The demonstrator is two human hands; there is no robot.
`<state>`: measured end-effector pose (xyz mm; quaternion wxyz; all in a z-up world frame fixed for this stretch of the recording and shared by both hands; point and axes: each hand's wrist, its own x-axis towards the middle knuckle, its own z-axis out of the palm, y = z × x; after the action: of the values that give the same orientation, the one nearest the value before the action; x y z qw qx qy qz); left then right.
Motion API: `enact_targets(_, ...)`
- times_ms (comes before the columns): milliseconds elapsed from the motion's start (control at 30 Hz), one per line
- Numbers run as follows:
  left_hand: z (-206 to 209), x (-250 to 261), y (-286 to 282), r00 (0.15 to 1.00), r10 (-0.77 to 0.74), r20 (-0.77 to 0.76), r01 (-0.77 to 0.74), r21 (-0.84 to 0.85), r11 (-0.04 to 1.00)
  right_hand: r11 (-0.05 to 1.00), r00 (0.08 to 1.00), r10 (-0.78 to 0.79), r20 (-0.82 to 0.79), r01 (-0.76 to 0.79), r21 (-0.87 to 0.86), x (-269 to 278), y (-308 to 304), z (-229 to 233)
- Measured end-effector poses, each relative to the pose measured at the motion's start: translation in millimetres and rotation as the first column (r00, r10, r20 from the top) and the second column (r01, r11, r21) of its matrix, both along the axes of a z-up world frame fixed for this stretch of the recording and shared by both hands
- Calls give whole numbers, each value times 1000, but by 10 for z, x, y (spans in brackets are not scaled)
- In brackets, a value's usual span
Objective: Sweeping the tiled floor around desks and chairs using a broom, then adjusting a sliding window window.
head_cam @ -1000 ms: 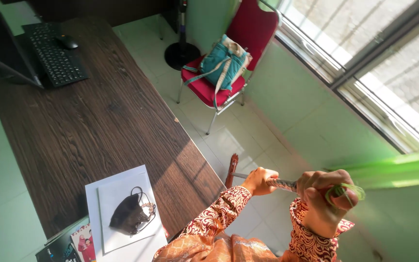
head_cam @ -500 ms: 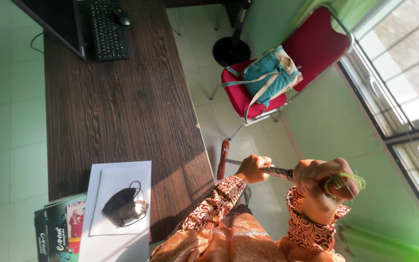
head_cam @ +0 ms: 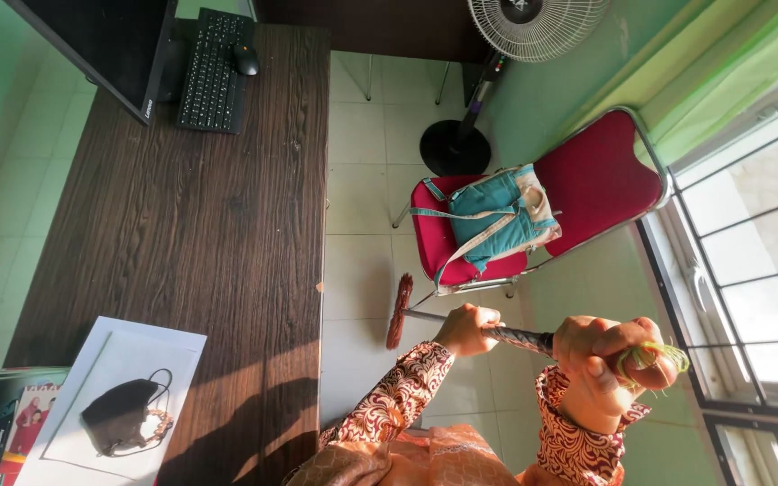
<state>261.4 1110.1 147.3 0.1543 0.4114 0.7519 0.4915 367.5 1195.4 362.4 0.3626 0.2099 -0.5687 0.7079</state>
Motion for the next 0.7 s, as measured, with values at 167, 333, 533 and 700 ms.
enact_targets(167, -152, -442, 258, 996, 85, -4, -85, 11, 996, 998, 997, 70, 15, -70, -2, -458, 294, -48)
enact_targets(333, -124, -1126, 414, 987, 137, -79, -128, 105, 986, 990, 992, 130, 0, -130, 61, -1103, 440, 18)
enact_targets(533, -29, -2134, 505, 979, 170, -109, -163, 70, 984, 982, 982, 184, -41, -182, 52, -2029, 485, 25)
enact_targets(700, -2, -2992, 546, 985, 121, -125, -103, 141, 985, 973, 983, 181, 32, -184, 137, -2745, 424, 90)
